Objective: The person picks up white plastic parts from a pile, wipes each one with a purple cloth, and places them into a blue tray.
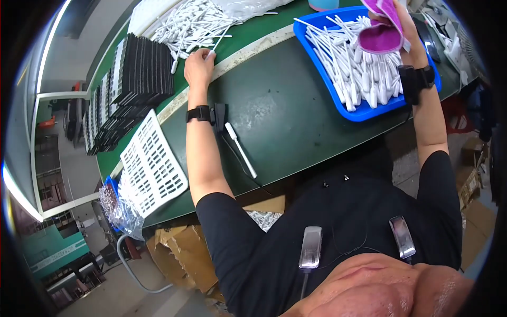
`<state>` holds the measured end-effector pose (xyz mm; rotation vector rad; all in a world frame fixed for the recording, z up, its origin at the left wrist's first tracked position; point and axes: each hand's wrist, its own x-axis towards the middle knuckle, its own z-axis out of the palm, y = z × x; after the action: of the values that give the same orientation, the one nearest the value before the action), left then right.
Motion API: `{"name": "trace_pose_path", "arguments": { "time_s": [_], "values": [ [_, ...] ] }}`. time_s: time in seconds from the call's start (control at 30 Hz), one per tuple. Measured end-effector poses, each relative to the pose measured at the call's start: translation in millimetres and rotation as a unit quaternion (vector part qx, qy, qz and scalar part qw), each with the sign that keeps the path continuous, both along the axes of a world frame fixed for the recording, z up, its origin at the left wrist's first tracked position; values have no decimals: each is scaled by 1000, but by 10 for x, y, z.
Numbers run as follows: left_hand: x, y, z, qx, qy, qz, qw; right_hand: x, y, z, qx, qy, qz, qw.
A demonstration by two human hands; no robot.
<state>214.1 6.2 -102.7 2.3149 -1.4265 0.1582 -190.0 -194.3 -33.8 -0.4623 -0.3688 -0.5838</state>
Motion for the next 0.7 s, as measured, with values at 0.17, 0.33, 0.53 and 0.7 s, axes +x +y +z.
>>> {"name": "trace_pose_path", "arguments": {
  "time_s": [0.17,0.33,0.53,0.7],
  "values": [
    [-326,24,250,-136,357,-11,924,45,123,118,-55,312,-280,906],
    [-1125,-40,542,-219,606,-132,753,198,436,238,-38,329,-289,898],
    [-1423,-109,549,-225,711,-150,649,232,231,-121,-43,353,-171,919],
    [-1466,-180,506,-208,726,-148,638,138,112,-153,-83,327,-145,930]
  ]
}}
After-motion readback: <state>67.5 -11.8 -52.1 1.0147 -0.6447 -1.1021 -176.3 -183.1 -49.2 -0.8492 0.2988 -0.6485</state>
